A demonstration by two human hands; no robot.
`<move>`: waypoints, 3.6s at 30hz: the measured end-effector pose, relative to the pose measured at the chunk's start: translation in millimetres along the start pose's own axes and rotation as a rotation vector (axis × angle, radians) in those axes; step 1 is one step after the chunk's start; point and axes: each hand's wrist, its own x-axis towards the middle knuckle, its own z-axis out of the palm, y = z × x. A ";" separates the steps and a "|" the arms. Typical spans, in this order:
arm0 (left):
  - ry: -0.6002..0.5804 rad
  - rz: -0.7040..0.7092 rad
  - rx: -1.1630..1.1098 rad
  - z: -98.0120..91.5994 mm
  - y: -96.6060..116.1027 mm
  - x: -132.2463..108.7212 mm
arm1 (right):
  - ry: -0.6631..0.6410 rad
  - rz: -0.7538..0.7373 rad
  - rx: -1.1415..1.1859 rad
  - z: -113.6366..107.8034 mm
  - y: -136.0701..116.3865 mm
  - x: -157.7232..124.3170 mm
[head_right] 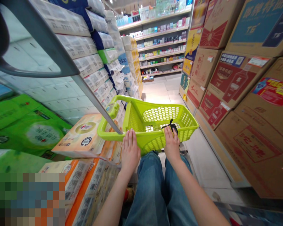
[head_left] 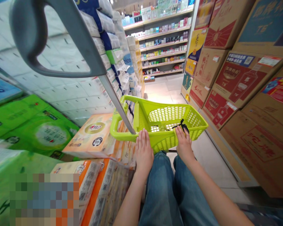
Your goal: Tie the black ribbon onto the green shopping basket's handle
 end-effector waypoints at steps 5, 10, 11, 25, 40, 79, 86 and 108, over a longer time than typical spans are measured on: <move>0.017 0.009 0.028 2.5 -0.8 -0.2 | -0.048 -0.040 0.170 1.9 -72.4 -1.3; 0.024 0.019 0.105 5.9 -3.8 0.1 | -0.066 -0.188 0.289 -6.3 -130.3 -8.0; 0.020 0.026 0.112 6.0 -4.3 0.1 | -0.068 -0.197 0.284 -8.0 -131.8 -8.5; 0.012 0.007 0.004 3.3 -1.4 -1.3 | -0.065 -0.212 0.088 -7.9 -58.5 -7.3; 0.025 0.000 0.002 2.9 -0.2 -0.9 | -0.001 0.071 0.033 1.7 -19.1 6.5; 0.011 -0.007 -0.004 0.8 0.6 -0.6 | 0.051 0.027 0.127 12.4 -20.0 -4.3; 0.033 0.014 0.055 4.1 -2.7 -0.1 | -0.040 -0.166 0.378 4.9 -115.7 -11.2; 0.009 -0.002 -0.007 0.8 -0.4 -1.0 | -0.032 -0.099 -0.043 -1.8 21.2 -6.7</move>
